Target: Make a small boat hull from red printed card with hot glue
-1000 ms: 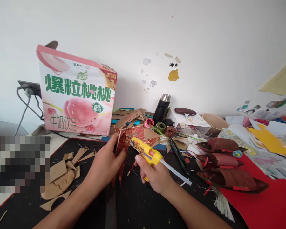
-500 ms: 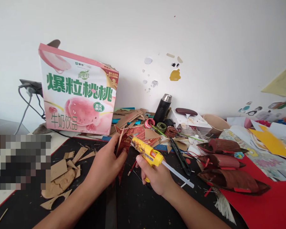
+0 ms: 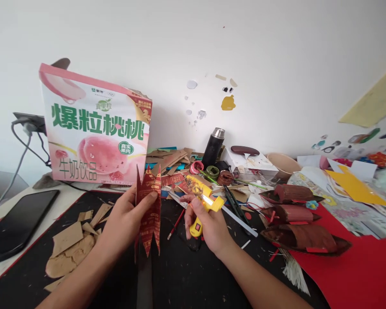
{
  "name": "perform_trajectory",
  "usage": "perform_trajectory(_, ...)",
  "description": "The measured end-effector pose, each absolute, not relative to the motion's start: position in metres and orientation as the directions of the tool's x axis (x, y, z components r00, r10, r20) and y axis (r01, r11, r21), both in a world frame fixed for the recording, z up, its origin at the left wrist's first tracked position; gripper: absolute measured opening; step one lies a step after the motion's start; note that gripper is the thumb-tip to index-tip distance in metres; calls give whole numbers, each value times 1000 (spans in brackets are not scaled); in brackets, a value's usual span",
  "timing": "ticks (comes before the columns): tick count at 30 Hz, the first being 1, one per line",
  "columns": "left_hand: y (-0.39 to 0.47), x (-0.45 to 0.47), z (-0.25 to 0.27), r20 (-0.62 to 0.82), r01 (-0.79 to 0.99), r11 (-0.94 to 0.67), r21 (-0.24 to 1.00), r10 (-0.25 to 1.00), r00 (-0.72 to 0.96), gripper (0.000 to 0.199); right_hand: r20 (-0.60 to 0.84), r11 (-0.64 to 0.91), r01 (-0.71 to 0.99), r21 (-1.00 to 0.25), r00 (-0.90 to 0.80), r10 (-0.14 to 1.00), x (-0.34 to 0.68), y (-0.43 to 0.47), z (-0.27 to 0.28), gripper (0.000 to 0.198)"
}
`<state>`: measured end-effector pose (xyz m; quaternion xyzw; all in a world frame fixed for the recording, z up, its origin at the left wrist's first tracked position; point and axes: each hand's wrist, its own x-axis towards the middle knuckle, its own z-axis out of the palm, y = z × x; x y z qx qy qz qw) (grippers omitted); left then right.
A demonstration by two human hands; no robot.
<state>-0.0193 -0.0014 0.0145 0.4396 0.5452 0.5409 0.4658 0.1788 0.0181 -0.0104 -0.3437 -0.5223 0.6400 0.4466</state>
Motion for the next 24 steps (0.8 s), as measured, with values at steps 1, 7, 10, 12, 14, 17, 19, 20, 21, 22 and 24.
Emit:
perform_trajectory(1,-4,-18,15,-61,-81,51,995,990,-125,52,14,-73,-237,-969,-349,937,179,21,-11,70)
perform_trajectory(7,-15,-10,8,-29,-64,39,997,988,152,41,-49,-136,-255,-957,-321,946,180,26,-15,78)
perform_trajectory(10,-15,-11,5,-15,-13,18,1000,979,205,36,-58,-134,-225,-965,-313,948,179,25,-17,77)
perform_trajectory(12,-15,-13,3,-10,9,8,1000,977,212,35,-51,-123,-218,-968,-309,950,179,25,-17,75)
perform_trajectory(14,-14,-13,3,-6,9,4,1000,977,214,34,-49,-120,-212,-970,-311,949,179,24,-17,75)
perform_trajectory(17,-14,-12,4,-11,-6,13,1000,976,219,34,-53,-122,-200,-972,-319,946,180,24,-15,77)
perform_trajectory(19,-14,-11,5,-27,-26,33,999,973,227,34,-49,-120,-200,-972,-325,944,179,24,-14,77)
perform_trajectory(20,-14,-10,5,-40,-38,51,998,971,237,33,-47,-118,-202,-972,-323,945,179,25,-14,78)
perform_trajectory(21,-14,-9,5,-55,-51,70,996,967,249,33,-48,-118,-203,-972,-321,946,179,25,-14,78)
perform_trajectory(22,-14,-8,5,-72,-61,91,994,963,260,32,-50,-120,-205,-971,-318,947,179,25,-14,79)
perform_trajectory(24,-13,-7,4,-102,-72,125,990,957,271,33,-55,-125,-214,-969,-309,950,178,27,-15,81)
